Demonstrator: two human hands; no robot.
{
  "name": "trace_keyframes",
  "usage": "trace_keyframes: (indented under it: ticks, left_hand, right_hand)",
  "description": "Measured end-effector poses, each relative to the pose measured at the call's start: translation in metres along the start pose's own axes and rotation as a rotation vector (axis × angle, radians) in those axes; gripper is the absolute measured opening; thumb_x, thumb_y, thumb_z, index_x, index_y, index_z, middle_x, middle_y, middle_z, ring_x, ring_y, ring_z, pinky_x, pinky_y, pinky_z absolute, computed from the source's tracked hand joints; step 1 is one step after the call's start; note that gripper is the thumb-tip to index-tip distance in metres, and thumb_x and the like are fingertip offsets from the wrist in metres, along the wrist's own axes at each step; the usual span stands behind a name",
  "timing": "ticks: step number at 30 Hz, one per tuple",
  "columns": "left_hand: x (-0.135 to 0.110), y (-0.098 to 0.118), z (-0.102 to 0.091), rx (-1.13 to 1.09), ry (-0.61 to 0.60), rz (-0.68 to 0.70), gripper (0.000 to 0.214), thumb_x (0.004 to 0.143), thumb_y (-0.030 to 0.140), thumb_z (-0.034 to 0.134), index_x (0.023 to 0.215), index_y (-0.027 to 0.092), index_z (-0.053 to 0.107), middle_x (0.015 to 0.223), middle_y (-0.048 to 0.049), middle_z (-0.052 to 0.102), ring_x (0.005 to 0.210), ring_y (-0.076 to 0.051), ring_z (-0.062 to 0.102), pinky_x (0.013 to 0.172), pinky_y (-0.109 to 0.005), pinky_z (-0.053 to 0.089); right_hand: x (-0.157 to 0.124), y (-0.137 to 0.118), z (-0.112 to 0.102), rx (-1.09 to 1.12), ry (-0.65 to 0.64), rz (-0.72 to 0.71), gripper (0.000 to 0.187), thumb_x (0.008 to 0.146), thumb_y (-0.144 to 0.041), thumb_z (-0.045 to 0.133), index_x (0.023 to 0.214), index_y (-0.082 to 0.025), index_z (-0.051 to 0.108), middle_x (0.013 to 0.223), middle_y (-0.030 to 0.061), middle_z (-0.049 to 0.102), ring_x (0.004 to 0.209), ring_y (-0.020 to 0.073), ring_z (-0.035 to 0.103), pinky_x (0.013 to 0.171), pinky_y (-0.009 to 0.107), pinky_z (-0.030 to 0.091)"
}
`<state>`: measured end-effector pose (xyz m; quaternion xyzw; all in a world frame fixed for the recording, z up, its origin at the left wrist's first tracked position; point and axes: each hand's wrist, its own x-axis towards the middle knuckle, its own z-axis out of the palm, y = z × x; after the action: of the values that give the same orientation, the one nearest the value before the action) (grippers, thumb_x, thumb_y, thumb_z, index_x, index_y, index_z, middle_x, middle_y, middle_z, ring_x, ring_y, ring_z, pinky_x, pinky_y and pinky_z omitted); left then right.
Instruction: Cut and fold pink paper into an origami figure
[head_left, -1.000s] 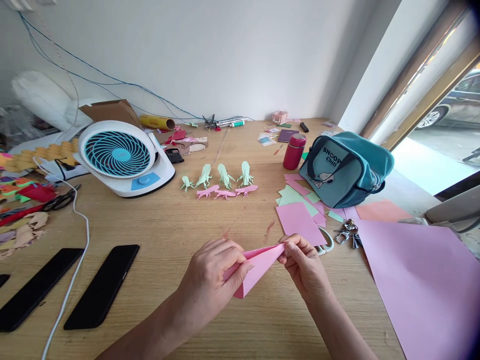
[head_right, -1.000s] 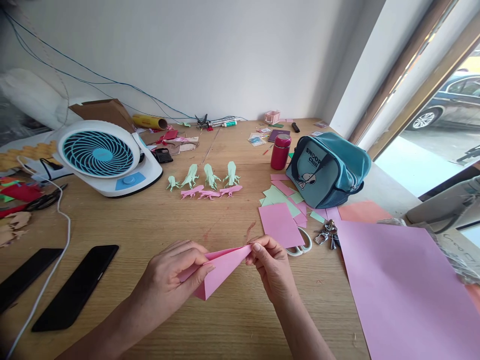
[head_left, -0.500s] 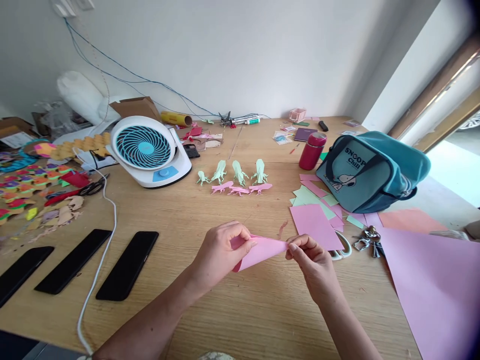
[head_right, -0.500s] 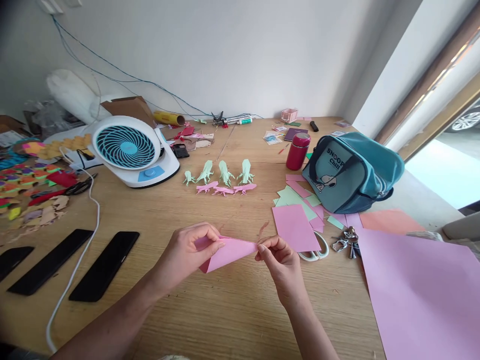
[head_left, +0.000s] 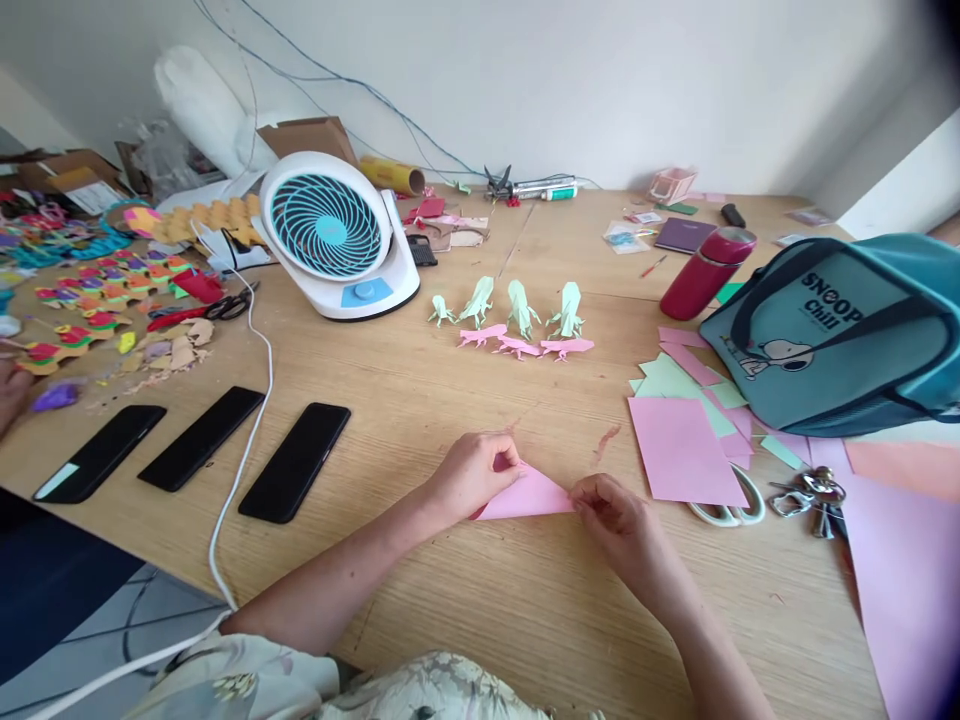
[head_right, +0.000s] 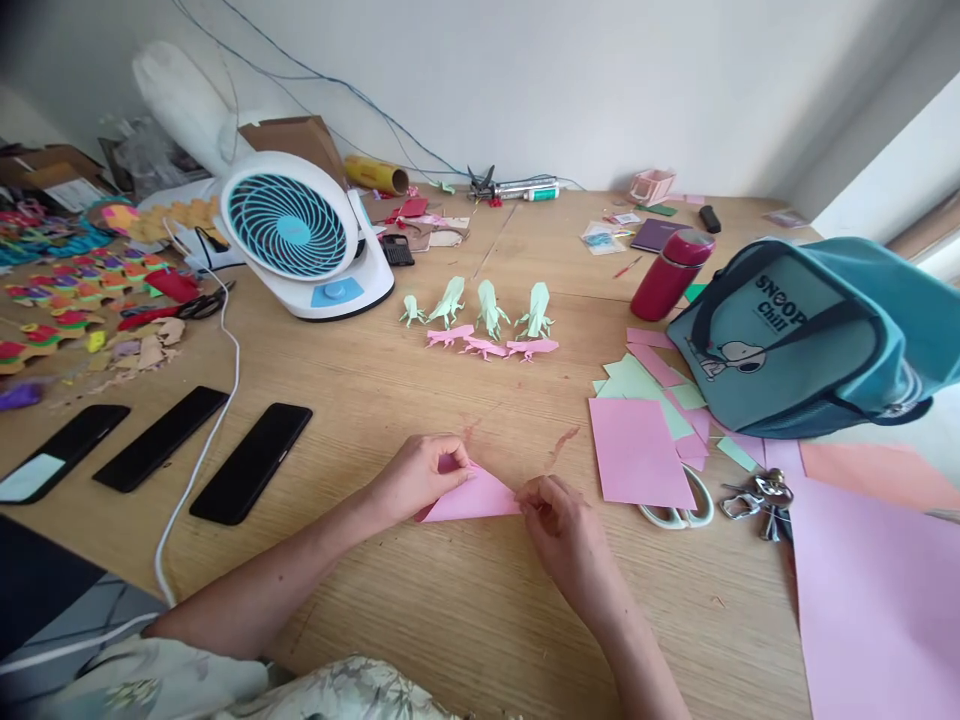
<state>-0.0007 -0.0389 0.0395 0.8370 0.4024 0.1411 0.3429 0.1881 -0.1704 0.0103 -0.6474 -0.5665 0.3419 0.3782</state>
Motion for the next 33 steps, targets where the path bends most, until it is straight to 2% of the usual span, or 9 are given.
trace_keyframes:
  ticks: [5,10,14,18,25,29,33]
  left_hand:
    - [0.002,-0.007,0.008,0.112,-0.024,0.075,0.013,0.08,0.02,0.071,0.071,0.017,0.063,0.077,0.0001,0.068,0.078,-0.015,0.062,0.072,-0.025,0.042]
    - [0.003,-0.013,0.013,0.217,-0.03,0.149,0.014,0.08,0.022,0.073,0.072,0.017,0.063,0.081,-0.0002,0.065,0.084,-0.017,0.059,0.079,-0.03,0.04]
    - [0.001,-0.015,0.014,0.231,-0.03,0.112,0.013,0.082,0.026,0.072,0.075,0.017,0.065,0.091,-0.0017,0.063,0.092,-0.019,0.057,0.083,-0.033,0.04]
    - [0.0,-0.011,0.012,0.264,-0.02,0.078,0.014,0.08,0.029,0.074,0.076,0.018,0.066,0.1,-0.0033,0.061,0.1,-0.022,0.052,0.087,-0.037,0.039]
    - [0.001,-0.007,0.009,0.317,-0.014,0.035,0.018,0.076,0.032,0.078,0.073,0.019,0.066,0.103,-0.0038,0.059,0.104,-0.024,0.047,0.087,-0.041,0.035]
    - [0.001,-0.009,0.009,0.316,-0.026,0.025,0.02,0.076,0.033,0.078,0.081,0.019,0.063,0.103,-0.0034,0.058,0.103,-0.024,0.047,0.085,-0.039,0.035]
    - [0.001,-0.006,0.008,0.333,-0.044,0.031,0.02,0.079,0.029,0.075,0.09,0.02,0.061,0.102,-0.0032,0.057,0.101,-0.023,0.048,0.085,-0.038,0.037]
  right_hand:
    - [0.0,0.004,0.002,-0.215,-0.047,-0.028,0.015,0.093,-0.019,0.048,0.089,-0.022,0.062,0.081,0.0024,0.059,0.074,0.0188,0.053,0.068,0.031,0.039]
    - [-0.001,0.006,0.006,-0.356,-0.05,-0.085,0.016,0.094,-0.019,0.048,0.082,-0.021,0.059,0.078,0.0029,0.056,0.073,0.0195,0.052,0.069,0.033,0.037]
    - [-0.002,0.007,0.008,-0.388,-0.047,-0.098,0.02,0.095,-0.02,0.047,0.077,-0.02,0.056,0.075,0.0021,0.054,0.07,0.0188,0.051,0.068,0.033,0.035]
    - [-0.003,0.007,0.008,-0.398,-0.038,-0.098,0.019,0.095,-0.023,0.047,0.08,-0.021,0.058,0.075,0.0019,0.054,0.07,0.0191,0.05,0.068,0.033,0.034]
    - [-0.004,0.008,0.007,-0.406,-0.043,-0.102,0.015,0.095,-0.021,0.047,0.086,-0.021,0.06,0.076,0.0014,0.054,0.071,0.0187,0.051,0.069,0.033,0.033]
    - [-0.005,0.008,0.007,-0.415,-0.04,-0.114,0.015,0.095,-0.021,0.048,0.097,-0.022,0.062,0.075,0.0007,0.054,0.071,0.0187,0.052,0.069,0.033,0.033]
    - [-0.005,0.008,0.007,-0.427,-0.041,-0.115,0.017,0.095,-0.021,0.047,0.099,-0.023,0.064,0.075,0.0012,0.054,0.07,0.0189,0.053,0.068,0.033,0.034]
